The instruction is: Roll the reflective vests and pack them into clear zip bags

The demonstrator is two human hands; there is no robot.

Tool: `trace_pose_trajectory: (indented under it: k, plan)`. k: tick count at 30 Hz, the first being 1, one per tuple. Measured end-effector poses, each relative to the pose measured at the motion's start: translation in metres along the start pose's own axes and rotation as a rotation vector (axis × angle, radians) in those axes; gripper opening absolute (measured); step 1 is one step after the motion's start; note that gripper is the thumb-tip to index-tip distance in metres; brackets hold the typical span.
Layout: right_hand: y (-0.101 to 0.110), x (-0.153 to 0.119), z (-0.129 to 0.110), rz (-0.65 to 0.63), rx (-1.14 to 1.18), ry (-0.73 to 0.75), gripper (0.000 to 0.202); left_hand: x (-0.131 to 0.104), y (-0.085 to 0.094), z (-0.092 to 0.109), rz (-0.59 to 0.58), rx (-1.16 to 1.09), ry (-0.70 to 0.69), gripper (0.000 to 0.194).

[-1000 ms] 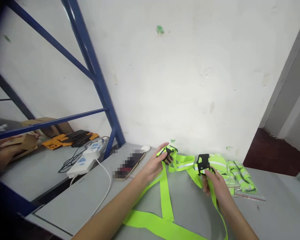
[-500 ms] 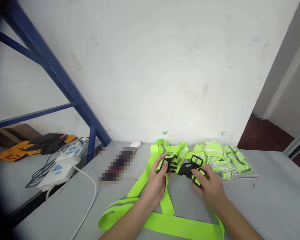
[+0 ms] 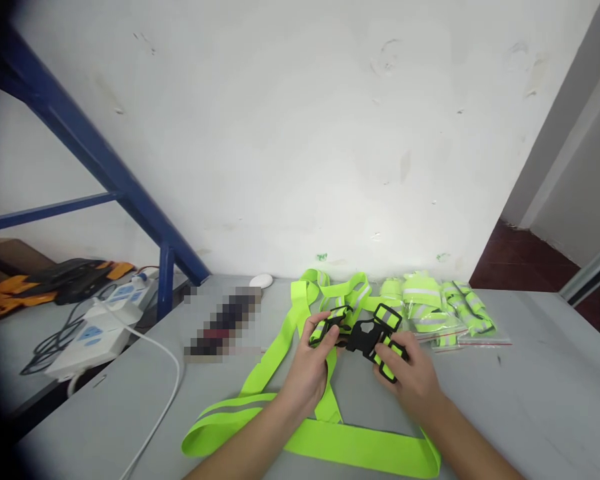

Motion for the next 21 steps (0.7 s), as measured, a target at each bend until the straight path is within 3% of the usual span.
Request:
trace_pose_trajectory:
  k: [8,13,21]
  plan:
    - [0.003,0.009,-0.012,-0.028,0.019,0.042,0.018,-0.001,0.003,0.009,-0.030,0.339,-0.213,0.038]
    - [-0.001,0.004,-0.010,-0.098,0.041,0.042,0.023,0.002,-0.001,0.009,-0.166,0.325,-0.171,0.035]
    - [-0.012,-0.001,-0.014,-0.121,0.132,0.003,0.018,-0.004,-0.006,0.005,-0.270,0.355,-0.249,0.046]
Point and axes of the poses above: each hand's wrist, its own x-axis towards the middle knuckle, its own y-axis out of the back of the hand, z = x × y, the point moved 7 cm from there along x, towards the middle knuckle, and after that the axes turned 4 degrees about z, right-handed, at the moved point
